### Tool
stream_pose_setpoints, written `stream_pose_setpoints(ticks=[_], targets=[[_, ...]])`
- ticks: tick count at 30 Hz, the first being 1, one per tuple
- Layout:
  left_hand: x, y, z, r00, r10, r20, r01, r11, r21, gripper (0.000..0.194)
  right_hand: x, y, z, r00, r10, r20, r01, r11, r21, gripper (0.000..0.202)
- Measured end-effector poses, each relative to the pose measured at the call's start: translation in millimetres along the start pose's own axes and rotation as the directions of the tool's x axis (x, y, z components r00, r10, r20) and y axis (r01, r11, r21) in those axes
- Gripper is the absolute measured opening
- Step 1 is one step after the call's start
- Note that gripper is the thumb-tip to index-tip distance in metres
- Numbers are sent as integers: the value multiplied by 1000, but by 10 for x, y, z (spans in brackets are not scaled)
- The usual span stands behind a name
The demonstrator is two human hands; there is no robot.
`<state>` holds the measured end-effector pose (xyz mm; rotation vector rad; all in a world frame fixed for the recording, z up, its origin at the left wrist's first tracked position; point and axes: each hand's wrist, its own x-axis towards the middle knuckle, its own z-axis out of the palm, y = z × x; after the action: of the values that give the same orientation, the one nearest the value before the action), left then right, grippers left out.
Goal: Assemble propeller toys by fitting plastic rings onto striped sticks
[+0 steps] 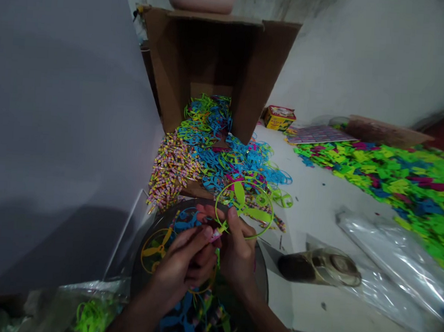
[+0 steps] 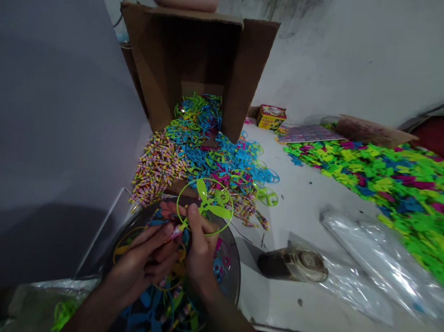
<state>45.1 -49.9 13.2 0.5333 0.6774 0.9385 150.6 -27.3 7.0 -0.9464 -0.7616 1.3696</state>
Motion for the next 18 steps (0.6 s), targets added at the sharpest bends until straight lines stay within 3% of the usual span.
stream_pose_setpoints(ticks=[4,7,9,11,14,18], targets=[[0,-34,-3,998,39,-54,-34,995,95,38,-21,-16,0,997,-75,-32,73,994,-77,43],[-13,-64,-9,972,216,-95,-164,908,386,40,-31,-57,6,991,-131,-24,125,979,-158,42],[-31,-80,-10,928,366,-71,-238,729,642,38,-38,-70,4,988,-150,-28,142,971,-190,41],[-51,-86,-4,871,492,-2,-272,486,831,33,-48,-60,-4,989,-144,-32,136,973,-185,40],[-72,-64,10,793,589,157,-314,174,933,26,-68,-18,-20,994,-108,-15,105,986,-127,39],[-74,-24,6,771,583,256,-314,-2,949,26,-102,21,-27,996,-84,5,84,988,-129,37]])
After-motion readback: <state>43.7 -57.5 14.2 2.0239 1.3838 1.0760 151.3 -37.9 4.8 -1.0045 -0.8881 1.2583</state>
